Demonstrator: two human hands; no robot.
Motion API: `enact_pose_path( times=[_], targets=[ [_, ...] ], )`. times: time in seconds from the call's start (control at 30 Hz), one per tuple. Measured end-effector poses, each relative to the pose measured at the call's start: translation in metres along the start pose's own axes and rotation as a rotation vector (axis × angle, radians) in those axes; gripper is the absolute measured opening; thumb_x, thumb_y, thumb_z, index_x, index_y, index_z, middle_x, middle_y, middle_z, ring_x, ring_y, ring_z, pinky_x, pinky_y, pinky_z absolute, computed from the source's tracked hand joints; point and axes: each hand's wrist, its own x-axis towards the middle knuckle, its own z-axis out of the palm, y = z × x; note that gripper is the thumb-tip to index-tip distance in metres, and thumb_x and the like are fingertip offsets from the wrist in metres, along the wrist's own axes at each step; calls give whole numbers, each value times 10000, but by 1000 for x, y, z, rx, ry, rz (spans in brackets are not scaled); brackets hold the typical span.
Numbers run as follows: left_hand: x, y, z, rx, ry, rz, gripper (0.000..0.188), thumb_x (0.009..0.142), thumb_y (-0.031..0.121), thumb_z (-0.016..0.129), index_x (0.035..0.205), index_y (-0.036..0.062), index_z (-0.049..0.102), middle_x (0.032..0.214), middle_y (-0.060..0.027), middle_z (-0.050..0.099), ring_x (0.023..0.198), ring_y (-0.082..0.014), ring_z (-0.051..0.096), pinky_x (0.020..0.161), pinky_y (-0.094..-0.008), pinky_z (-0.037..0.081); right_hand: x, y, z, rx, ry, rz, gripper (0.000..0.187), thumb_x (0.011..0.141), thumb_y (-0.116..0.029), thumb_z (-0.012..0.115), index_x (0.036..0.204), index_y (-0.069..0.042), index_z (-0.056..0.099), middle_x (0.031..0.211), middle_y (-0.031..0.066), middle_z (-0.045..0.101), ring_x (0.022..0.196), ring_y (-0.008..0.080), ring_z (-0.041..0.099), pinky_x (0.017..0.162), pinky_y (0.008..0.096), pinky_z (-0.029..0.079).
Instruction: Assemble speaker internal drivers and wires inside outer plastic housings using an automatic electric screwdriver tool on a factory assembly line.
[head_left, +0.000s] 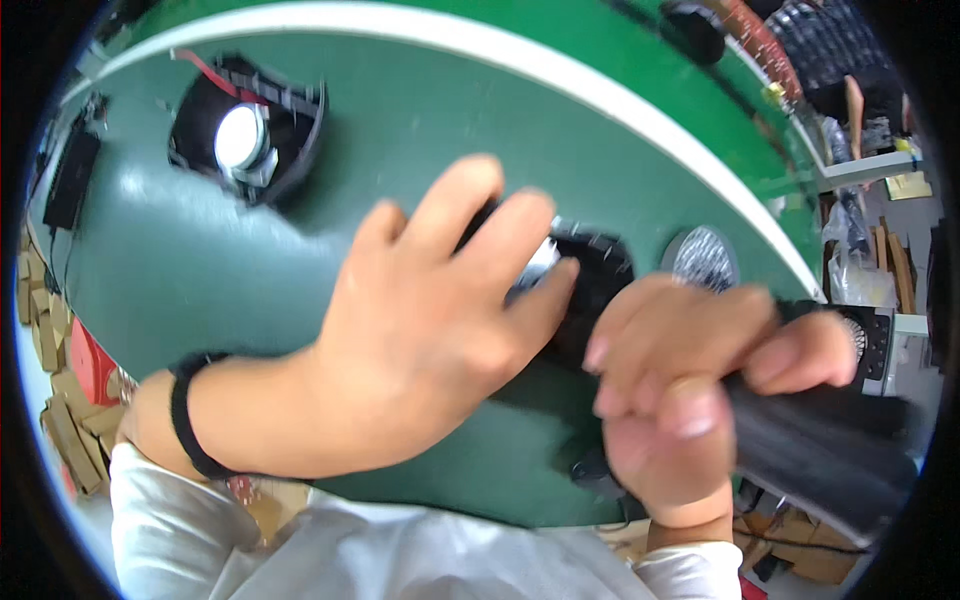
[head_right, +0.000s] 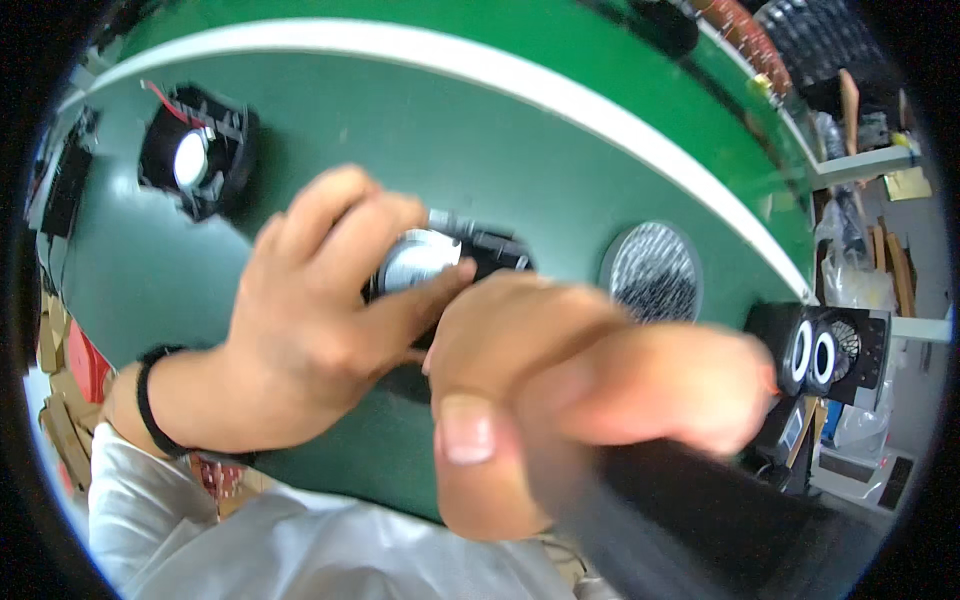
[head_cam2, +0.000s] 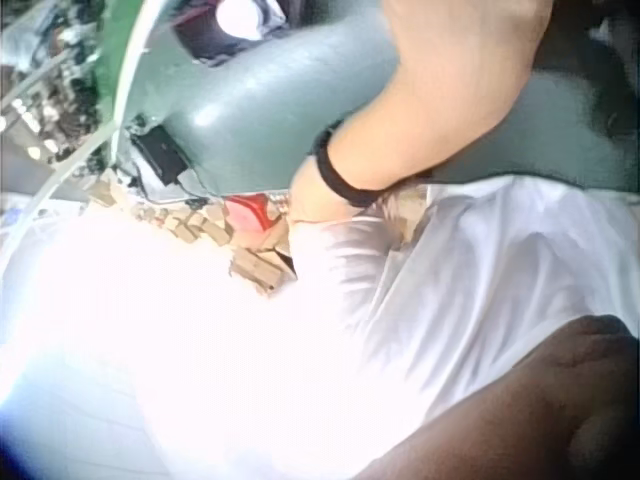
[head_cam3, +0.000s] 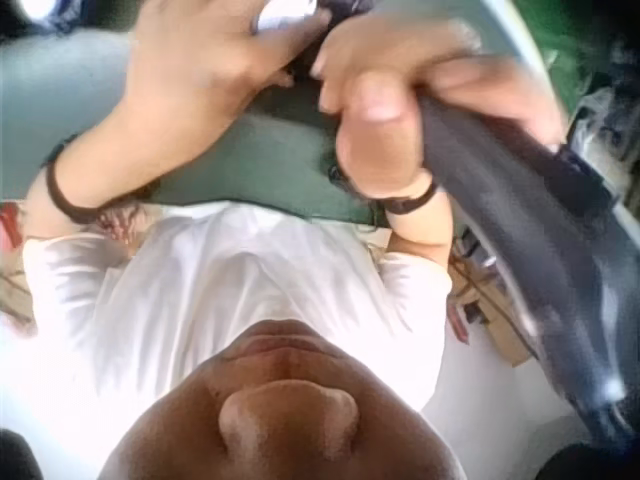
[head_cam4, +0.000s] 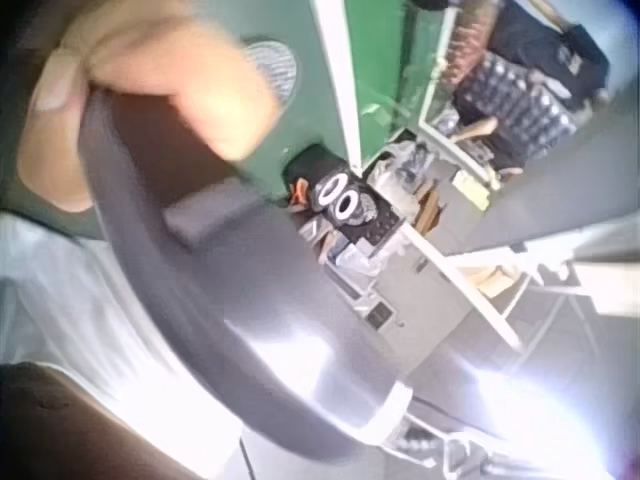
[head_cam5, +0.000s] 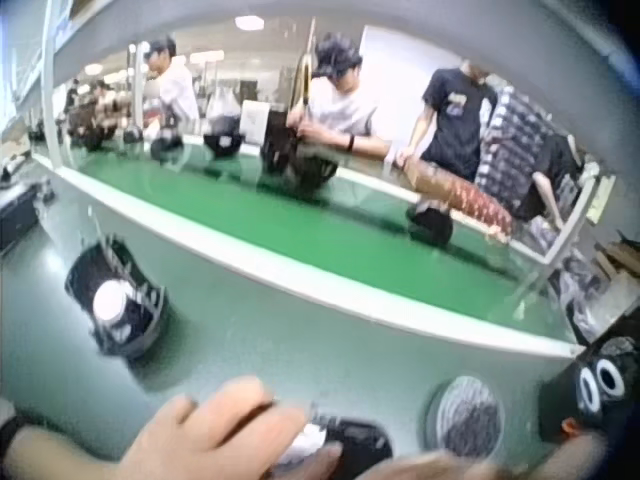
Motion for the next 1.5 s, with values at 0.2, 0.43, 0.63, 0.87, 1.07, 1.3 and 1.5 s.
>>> enact_pose_path(
  times=[0.2, 0.43, 0.63, 0.87, 1.07, 1.3, 1.5],
  targets=[
    [-12, -12, 1, -103, -172, -47, 527, 656, 287, 803, 1169, 192, 728, 1208, -78, 545, 1153, -347, 486, 820, -438, 467, 2, 10, -12, -86, -79, -11, 545, 917, -92, 679, 1306, -132, 298, 763, 86, 586, 592, 217, 609, 685, 443, 555],
    [5, -27, -30, -156, -450, 44, 763, 702, 277, 838, 1383, 62, 568, 1402, -281, 416, 1224, -493, 429, 1009, -532, 443, 41, -52, -58, -205, 439, -274, 662, 897, -210, 625, 1419, 56, 316, 907, 92, 537, 749, 158, 567, 742, 340, 498],
    [74, -45, -40, -221, -734, -22, 668, 685, 357, 832, 1203, -32, 670, 1083, -277, 636, 1023, -412, 610, 917, -443, 517, 61, -57, -94, -136, 675, -101, 446, 867, -79, 590, 1265, 67, 452, 851, 76, 563, 717, 151, 557, 699, 303, 493],
    [237, -99, 34, -18, -486, -215, 680, 602, 479, 849, 1048, -20, 726, 998, -250, 708, 971, -333, 695, 889, -402, 544, 59, -68, -111, -66, 709, -65, 410, 851, -45, 603, 1233, 50, 490, 842, 72, 560, 711, 145, 551, 692, 293, 473],
    [309, -166, 157, 134, -287, -578, 745, 613, 556, 842, 1154, 65, 696, 1306, -198, 603, 1252, -388, 519, 1042, -449, 438, 59, -73, -111, -138, 768, -75, 425, 838, -10, 566, 1250, 50, 480, 852, 75, 553, 707, 143, 538, 700, 282, 458],
    [358, -178, 204, 264, -264, -582, 776, 778, 678, 659, 1276, 84, 621, 1308, -189, 611, 1308, -400, 461, 1093, -473, 374, 57, -76, -117, -163, 744, -39, 460, 813, -38, 580, 1248, 59, 464, 830, 80, 561, 669, 138, 545, 649, 286, 483],
    [343, -243, 152, 249, 91, -768, 687, 862, 634, 602, 1299, 105, 611, 1471, -151, 499, 1317, -379, 490, 1082, -516, 420, 59, -68, -110, -135, 759, -3, 489, 793, -37, 603, 1252, 51, 460, 807, 68, 572, 655, 129, 547, 647, 271, 482]
  ],
)
